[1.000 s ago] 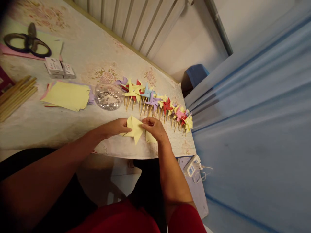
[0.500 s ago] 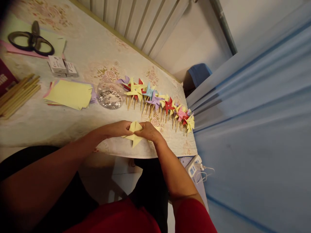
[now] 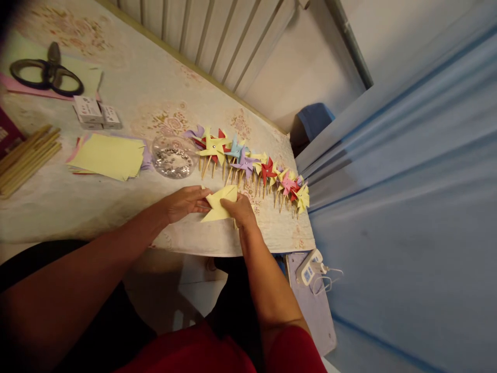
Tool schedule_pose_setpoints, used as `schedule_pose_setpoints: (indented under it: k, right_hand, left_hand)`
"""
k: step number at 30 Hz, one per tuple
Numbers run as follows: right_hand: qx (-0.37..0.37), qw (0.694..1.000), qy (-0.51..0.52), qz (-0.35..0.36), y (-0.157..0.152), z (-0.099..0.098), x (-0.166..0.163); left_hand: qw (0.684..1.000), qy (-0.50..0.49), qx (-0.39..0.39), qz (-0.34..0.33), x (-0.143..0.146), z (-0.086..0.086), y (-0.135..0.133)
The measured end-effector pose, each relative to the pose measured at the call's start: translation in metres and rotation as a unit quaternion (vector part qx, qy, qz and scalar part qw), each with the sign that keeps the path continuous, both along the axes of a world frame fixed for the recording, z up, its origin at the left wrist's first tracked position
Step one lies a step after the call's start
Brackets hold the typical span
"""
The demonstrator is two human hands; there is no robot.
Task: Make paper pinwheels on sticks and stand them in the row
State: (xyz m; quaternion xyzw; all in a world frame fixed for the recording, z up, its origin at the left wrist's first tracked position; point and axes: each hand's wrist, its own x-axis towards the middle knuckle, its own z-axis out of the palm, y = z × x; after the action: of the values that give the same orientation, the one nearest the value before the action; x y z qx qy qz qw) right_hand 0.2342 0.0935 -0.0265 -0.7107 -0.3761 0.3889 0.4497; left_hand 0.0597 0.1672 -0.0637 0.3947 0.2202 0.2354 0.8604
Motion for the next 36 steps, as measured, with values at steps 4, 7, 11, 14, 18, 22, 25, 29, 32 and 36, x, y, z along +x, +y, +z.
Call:
schedule_pose_setpoints:
  k: [4,7,11,14,18,22,25,29,32,36]
  right_hand:
    - [0.035,0.997,0.027,-0.071,0.004,-0.014,-0.013]
    - [0.047,0.993,0.033,-0.101,0.007,-0.023,-0.024]
    - [0.059,0.991,0.049,-0.112,0.009,-0.032,-0.032]
    - [0.065,0.991,0.052,-0.106,0.009,-0.036,-0.033]
    - [0.063,0.991,0.066,-0.103,0.009,-0.036,-0.035]
    - [0.058,0.988,0.096,-0.104,0.008,-0.030,-0.040]
    - [0.053,0.986,0.118,-0.103,0.007,-0.025,-0.043]
    - [0.054,0.984,0.135,-0.099,0.006,-0.019,-0.044]
    - [0.064,0.985,0.140,-0.078,0.001,-0.016,-0.040]
    - [0.071,0.986,0.136,-0.063,-0.011,-0.013,-0.034]
  left_hand:
    - [1.000,0.000,0.014,0.017,0.004,-0.001,-0.005]
    - [0.999,-0.017,0.026,0.022,0.007,-0.002,-0.009]
    - [0.997,-0.006,0.024,0.068,0.011,-0.004,-0.010]
    - [0.996,0.004,0.014,0.090,0.013,-0.005,-0.009]
    - [0.996,0.013,0.007,0.089,0.013,-0.007,-0.008]
    - [0.996,0.017,0.002,0.088,0.013,-0.009,-0.008]
    - [0.996,0.007,0.004,0.085,0.013,-0.009,-0.007]
    - [0.997,-0.002,0.006,0.074,0.010,-0.005,-0.007]
    - [0.997,-0.001,0.000,0.072,0.009,-0.002,-0.006]
    - [0.997,-0.001,-0.018,0.077,0.008,0.001,-0.005]
